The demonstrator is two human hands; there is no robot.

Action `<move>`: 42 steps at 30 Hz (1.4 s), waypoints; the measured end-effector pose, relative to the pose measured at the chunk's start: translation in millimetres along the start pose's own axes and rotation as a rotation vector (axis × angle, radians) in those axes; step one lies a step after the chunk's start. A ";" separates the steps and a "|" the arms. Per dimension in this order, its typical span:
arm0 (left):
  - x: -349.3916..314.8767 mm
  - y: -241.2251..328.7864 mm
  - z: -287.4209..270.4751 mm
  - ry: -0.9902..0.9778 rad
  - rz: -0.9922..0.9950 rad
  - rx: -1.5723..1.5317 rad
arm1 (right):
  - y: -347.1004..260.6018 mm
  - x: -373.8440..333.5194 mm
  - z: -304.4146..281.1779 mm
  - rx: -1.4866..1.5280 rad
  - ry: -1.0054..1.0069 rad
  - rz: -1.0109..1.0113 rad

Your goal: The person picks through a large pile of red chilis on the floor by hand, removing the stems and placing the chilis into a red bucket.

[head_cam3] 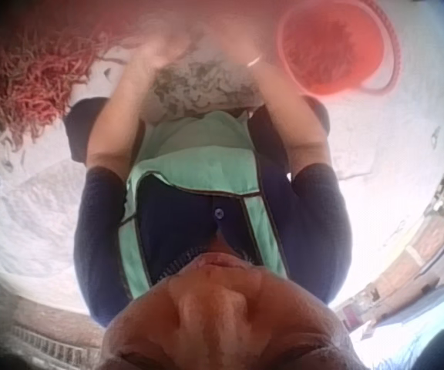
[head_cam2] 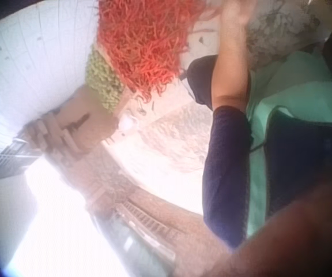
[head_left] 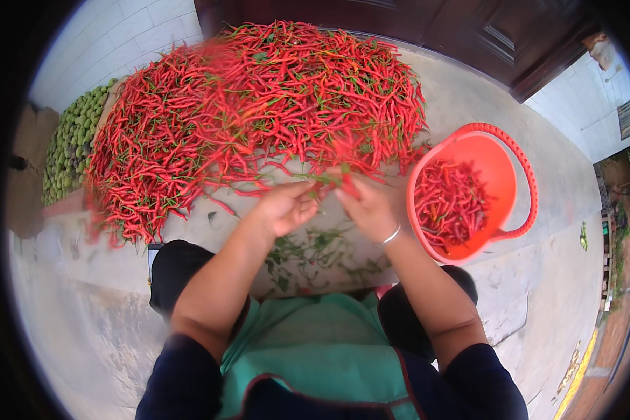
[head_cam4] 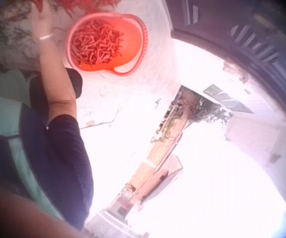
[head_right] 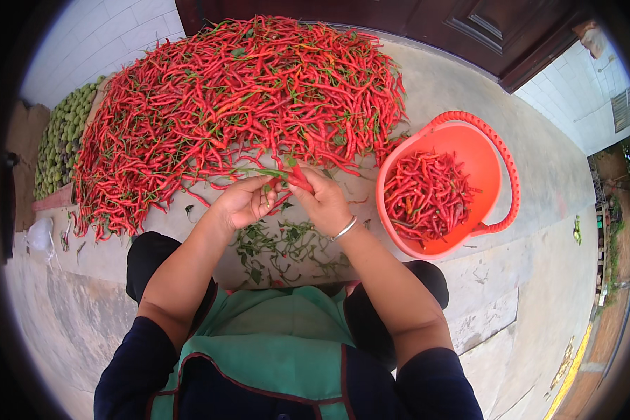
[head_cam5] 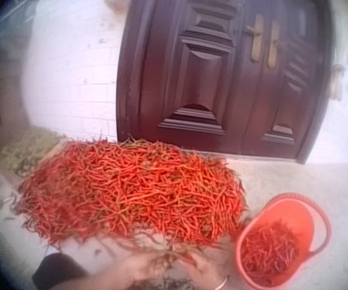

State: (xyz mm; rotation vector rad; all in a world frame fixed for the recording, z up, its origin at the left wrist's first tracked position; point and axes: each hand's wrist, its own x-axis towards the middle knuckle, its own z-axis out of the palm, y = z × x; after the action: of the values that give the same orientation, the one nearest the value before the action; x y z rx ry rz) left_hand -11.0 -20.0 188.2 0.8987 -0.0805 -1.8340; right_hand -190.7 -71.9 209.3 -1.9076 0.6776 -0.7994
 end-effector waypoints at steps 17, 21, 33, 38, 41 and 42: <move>-37.8 1.2 28.6 0.078 1.461 1.689 | 0.4 -2.6 -7.1 0.322 -0.316 0.518; -38.4 -7.5 23.1 -0.051 1.318 1.845 | 4.2 -6.9 -9.1 0.337 -0.375 0.502; -36.4 -17.4 17.5 0.003 1.145 1.753 | -7.0 -20.2 -3.2 0.948 -0.163 0.671; -30.8 -16.4 17.7 0.349 1.202 1.497 | 0.0 -18.9 1.1 1.063 -0.052 0.721; -39.8 0.0 20.1 0.294 1.273 1.730 | -1.9 -17.7 -16.8 0.884 -0.278 0.834; -37.3 0.0 16.3 0.222 1.276 1.803 | -5.7 -20.3 -18.0 0.853 -0.296 0.826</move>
State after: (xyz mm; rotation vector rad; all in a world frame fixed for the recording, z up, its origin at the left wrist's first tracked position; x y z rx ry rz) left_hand -14.4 5.1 220.0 1.5430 -1.8550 -0.0353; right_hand -216.6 -64.4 215.8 -0.8158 0.6978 -0.1868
